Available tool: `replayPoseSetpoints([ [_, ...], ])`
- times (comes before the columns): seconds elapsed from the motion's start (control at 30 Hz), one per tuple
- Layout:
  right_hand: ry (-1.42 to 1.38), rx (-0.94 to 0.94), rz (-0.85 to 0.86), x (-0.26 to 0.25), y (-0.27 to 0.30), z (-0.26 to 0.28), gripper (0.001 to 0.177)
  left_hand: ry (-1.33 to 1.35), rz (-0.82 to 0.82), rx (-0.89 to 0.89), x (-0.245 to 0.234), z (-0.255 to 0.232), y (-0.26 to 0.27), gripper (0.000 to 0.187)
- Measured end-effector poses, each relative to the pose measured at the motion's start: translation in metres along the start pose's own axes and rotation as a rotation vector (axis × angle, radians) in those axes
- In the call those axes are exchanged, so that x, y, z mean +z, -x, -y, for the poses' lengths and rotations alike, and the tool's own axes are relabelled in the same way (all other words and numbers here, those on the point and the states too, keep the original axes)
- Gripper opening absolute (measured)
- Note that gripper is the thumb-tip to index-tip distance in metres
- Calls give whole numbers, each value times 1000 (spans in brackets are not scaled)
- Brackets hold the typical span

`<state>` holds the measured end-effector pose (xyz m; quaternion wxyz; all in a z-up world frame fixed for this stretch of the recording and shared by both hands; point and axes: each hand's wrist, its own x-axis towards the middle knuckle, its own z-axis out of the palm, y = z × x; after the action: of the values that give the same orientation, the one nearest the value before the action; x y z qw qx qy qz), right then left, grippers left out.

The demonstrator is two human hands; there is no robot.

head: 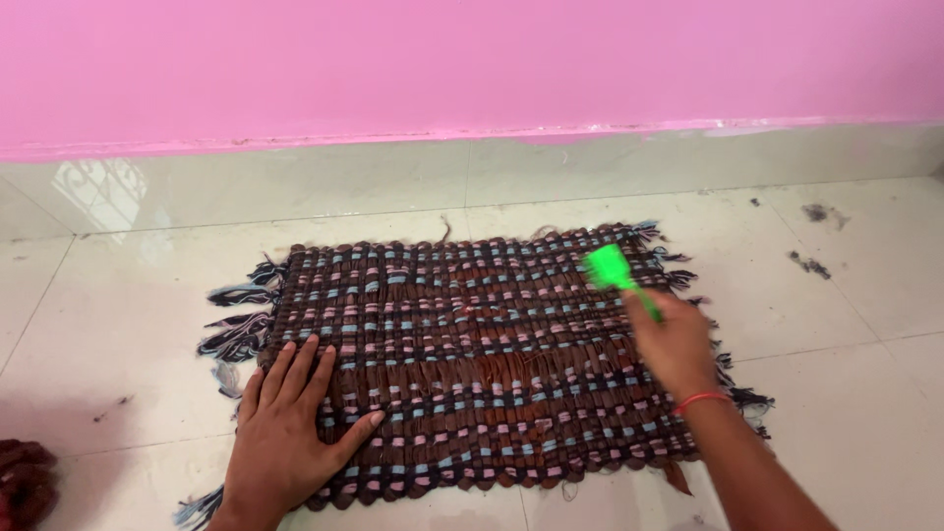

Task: The person brushes a woven rug using a handheld brush, moves a smaller mat piece aside, and continues brushing the rug with the brush.

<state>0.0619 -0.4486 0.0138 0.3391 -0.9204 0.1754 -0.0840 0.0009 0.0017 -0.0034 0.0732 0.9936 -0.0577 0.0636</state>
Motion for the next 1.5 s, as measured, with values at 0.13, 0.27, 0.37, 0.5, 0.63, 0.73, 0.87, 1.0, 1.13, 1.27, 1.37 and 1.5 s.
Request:
replayPoseSetpoints([
  [0.13,-44,11,122,30,5,12,43,36,-54,6,-1,-3,2,101],
  [0.27,23,-247,118,32,-30,10,40,31,-44,-18,-7,-4,5,100],
  [0.37,183,128,98,10,-70,19,34,31,-13,-18,-7,-3,1,99],
  [0.5,293,-31,-248,4,-85,33,27,18,31,-35,-6,-2,3,98],
  [0.63,41,-284,-99,28,-82,51,32,80,-69,-19,-3,-5,1,99],
  [0.73,-23,-455,29,43,-75,48,32,68,-65,-27,-2,-4,0,99],
  [0.87,252,92,-158,8,-87,20,36,38,21,-25,-4,-2,-2,98],
  [1.0,268,8,-325,-15,-71,22,35,70,-49,-8,-4,-2,-1,97],
  [1.13,139,-341,-146,-17,-44,45,34,49,-7,-11,-5,-2,2,98],
  [1.27,162,14,228,1,-28,25,31,23,15,-25,-8,-4,0,99],
  [1.37,173,-540,65,-1,-43,-10,35,1,69,-62,-7,-4,1,101],
  [1.5,319,-33,-140,-22,-42,-8,35,28,-61,5,0,0,6,98],
])
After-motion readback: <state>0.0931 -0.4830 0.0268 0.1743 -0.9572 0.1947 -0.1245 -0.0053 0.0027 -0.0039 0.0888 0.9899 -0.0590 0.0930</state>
